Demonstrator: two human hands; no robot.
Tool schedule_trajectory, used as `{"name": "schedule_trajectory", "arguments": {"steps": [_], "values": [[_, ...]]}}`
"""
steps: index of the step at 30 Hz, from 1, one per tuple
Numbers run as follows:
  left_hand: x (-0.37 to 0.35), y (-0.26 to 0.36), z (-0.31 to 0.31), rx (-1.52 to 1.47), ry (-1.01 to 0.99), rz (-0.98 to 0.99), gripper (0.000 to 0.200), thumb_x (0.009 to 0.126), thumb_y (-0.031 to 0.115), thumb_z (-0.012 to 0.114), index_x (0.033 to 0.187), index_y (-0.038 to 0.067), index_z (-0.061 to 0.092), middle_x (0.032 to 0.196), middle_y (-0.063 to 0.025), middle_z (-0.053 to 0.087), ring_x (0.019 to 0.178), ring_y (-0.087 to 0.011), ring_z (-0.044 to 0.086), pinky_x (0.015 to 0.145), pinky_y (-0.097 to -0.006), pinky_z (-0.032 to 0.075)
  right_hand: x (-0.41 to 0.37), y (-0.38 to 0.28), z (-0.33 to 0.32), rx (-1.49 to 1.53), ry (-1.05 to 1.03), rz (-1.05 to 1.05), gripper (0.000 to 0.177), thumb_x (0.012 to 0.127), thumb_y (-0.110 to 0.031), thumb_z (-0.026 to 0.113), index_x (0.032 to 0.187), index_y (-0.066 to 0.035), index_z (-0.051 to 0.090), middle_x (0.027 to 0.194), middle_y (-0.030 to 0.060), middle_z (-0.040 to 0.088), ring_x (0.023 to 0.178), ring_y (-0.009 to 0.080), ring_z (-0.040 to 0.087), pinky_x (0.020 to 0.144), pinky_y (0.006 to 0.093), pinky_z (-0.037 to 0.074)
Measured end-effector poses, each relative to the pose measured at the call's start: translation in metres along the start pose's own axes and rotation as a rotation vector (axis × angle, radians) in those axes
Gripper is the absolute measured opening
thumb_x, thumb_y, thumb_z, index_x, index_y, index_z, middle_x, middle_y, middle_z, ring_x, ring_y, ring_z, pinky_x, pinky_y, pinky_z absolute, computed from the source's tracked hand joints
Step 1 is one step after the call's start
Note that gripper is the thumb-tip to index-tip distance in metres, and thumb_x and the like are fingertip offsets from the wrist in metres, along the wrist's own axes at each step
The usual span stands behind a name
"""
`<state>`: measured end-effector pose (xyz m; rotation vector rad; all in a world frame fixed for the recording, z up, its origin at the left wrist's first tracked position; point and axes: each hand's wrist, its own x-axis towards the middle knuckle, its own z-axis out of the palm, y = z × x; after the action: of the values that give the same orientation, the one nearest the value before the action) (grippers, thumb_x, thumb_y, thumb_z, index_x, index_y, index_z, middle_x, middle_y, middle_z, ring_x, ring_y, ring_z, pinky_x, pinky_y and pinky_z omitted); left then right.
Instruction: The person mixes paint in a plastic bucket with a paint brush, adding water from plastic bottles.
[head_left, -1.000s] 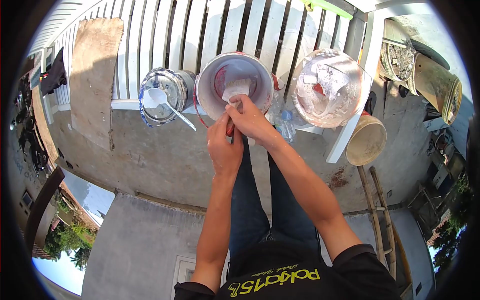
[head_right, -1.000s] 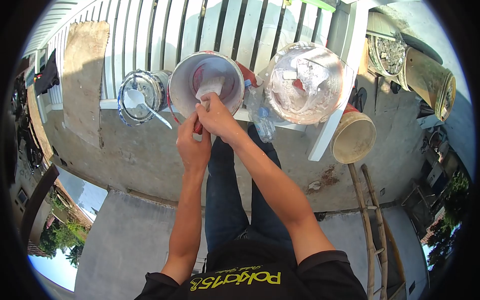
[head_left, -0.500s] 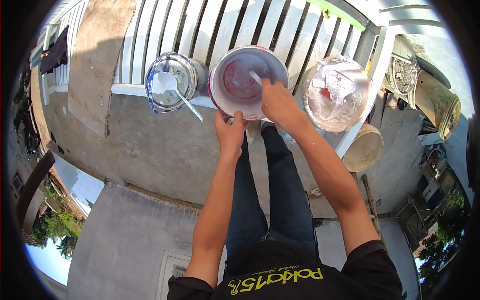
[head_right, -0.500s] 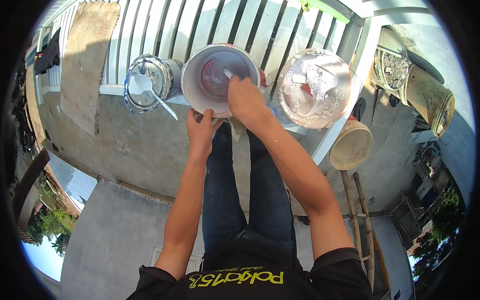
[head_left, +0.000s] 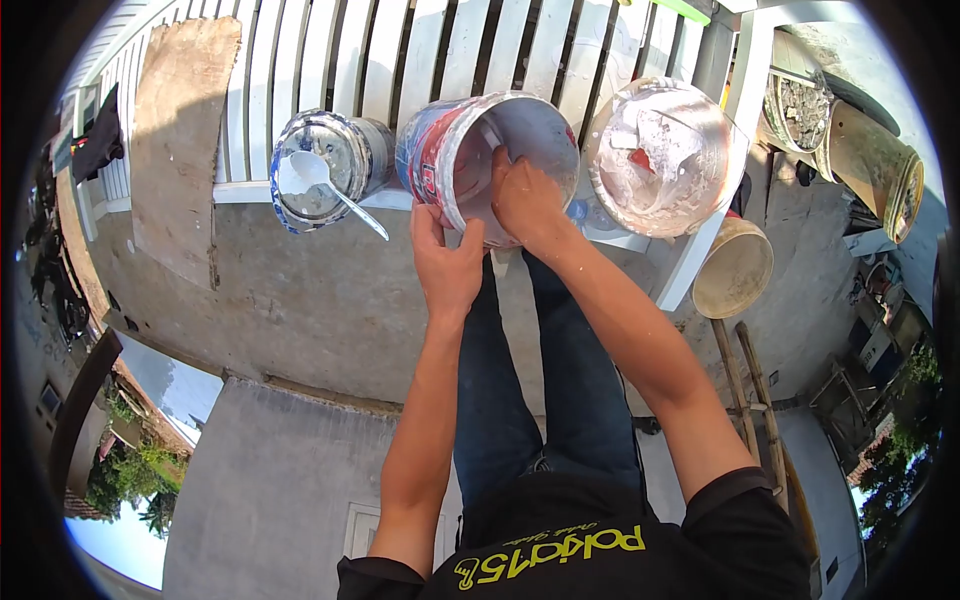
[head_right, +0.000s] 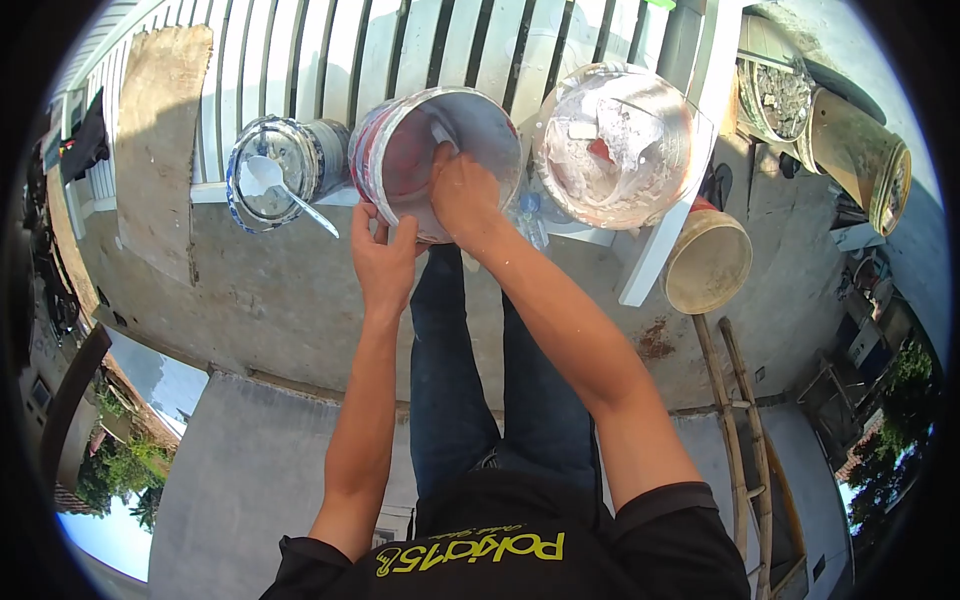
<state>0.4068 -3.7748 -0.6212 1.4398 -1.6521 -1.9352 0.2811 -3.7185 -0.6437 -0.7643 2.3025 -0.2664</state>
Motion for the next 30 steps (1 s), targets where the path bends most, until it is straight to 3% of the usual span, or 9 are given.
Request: {"name": "schedule_trajectory", "arguments": {"steps": [3,6,9,13,15,18,21,24,30], "values": [[0.003,0.005,0.007,-0.074,0.037,-0.022,0.025,0.081,0.000,0.062,0.091,0.005,0.040,0.093,-0.0026,0.046,0.086,-0.0093,0.049,0.064,-0.0278,0.057,-0.011,0.009,0.014,0.003,0.037,-0.082,0.024,0.095,-0.015,0.045,0.109,0.002,0.053,0.090,0.0239,0.066,0.080,0.0387,0.069,0.067,0.0442,0.057],[-0.001,0.026,0.011,-0.156,0.017,-0.120,0.025,0.081,-0.001,0.062,0.091,0.005,0.040,0.092,-0.0023,0.046,0.087,-0.0092,0.050,0.063,-0.0269,0.058,-0.013,0.022,0.011,0.084,0.003,-0.096,0.028,0.094,-0.012,0.041,0.116,0.000,0.054,0.086,0.0263,0.064,0.078,0.0436,0.067,0.068,0.0498,0.055],[-0.001,0.025,0.008,-0.070,-0.010,-0.102,0.022,0.084,0.001,0.059,0.097,0.002,0.040,0.104,-0.0135,0.056,0.100,-0.0213,0.061,0.074,-0.0398,0.063,-0.005,0.023,-0.003,0.114,0.056,-0.076,0.031,0.093,-0.011,0.040,0.119,-0.001,0.054,0.086,0.0280,0.063,0.077,0.0448,0.066,0.067,0.0513,0.054],[-0.004,0.031,0.013,-0.084,-0.015,-0.124,0.021,0.085,0.002,0.058,0.095,0.003,0.040,0.103,-0.0124,0.056,0.100,-0.0209,0.061,0.075,-0.0409,0.062,0.008,0.015,-0.005,0.043,0.171,-0.111,0.030,0.093,-0.011,0.043,0.119,0.001,0.053,0.090,0.0286,0.063,0.073,0.0422,0.067,0.062,0.0472,0.056],[-0.003,0.032,0.015,-0.067,-0.016,-0.116,0.020,0.085,0.002,0.058,0.095,0.003,0.040,0.104,-0.0123,0.056,0.099,-0.0207,0.061,0.076,-0.0409,0.062,0.009,0.012,0.006,-0.115,0.168,-0.101,0.025,0.090,-0.012,0.051,0.112,-0.001,0.056,0.088,0.0249,0.066,0.074,0.0340,0.070,0.062,0.0396,0.057],[-0.002,0.036,0.020,-0.088,-0.012,-0.121,0.025,0.082,0.001,0.063,0.091,0.004,0.039,0.091,-0.0049,0.050,0.089,-0.0113,0.054,0.060,-0.0280,0.059,0.007,0.015,0.010,-0.094,0.090,-0.055,0.021,0.089,-0.013,0.055,0.105,-0.002,0.061,0.084,0.0222,0.069,0.076,0.0295,0.072,0.063,0.0360,0.058],[0.006,0.018,0.016,0.095,-0.026,0.037,0.026,0.081,0.001,0.064,0.090,0.004,0.040,0.090,-0.0033,0.049,0.088,-0.0099,0.051,0.063,-0.0260,0.053,-0.002,0.020,0.005,0.004,0.044,-0.085,0.018,0.088,-0.014,0.054,0.094,-0.002,0.066,0.082,0.0197,0.071,0.077,0.0289,0.072,0.063,0.0366,0.058],[0.007,0.018,0.014,0.109,-0.061,0.008,0.024,0.083,0.001,0.060,0.094,0.004,0.039,0.103,-0.0133,0.056,0.097,-0.0204,0.061,0.073,-0.0387,0.063,-0.007,0.022,-0.003,0.031,0.063,-0.084,0.020,0.089,-0.015,0.053,0.084,-0.003,0.069,0.082,0.0172,0.071,0.077,0.0289,0.072,0.063,0.0377,0.058],[0.004,0.019,0.016,0.140,-0.087,0.045,0.024,0.083,0.001,0.061,0.092,0.004,0.039,0.101,-0.0115,0.055,0.096,-0.0191,0.060,0.073,-0.0382,0.063,0.006,0.017,0.002,-0.007,0.144,-0.006,0.019,0.088,-0.013,0.054,0.085,-0.003,0.069,0.083,0.0170,0.072,0.077,0.0278,0.073,0.062,0.0382,0.058]]}}
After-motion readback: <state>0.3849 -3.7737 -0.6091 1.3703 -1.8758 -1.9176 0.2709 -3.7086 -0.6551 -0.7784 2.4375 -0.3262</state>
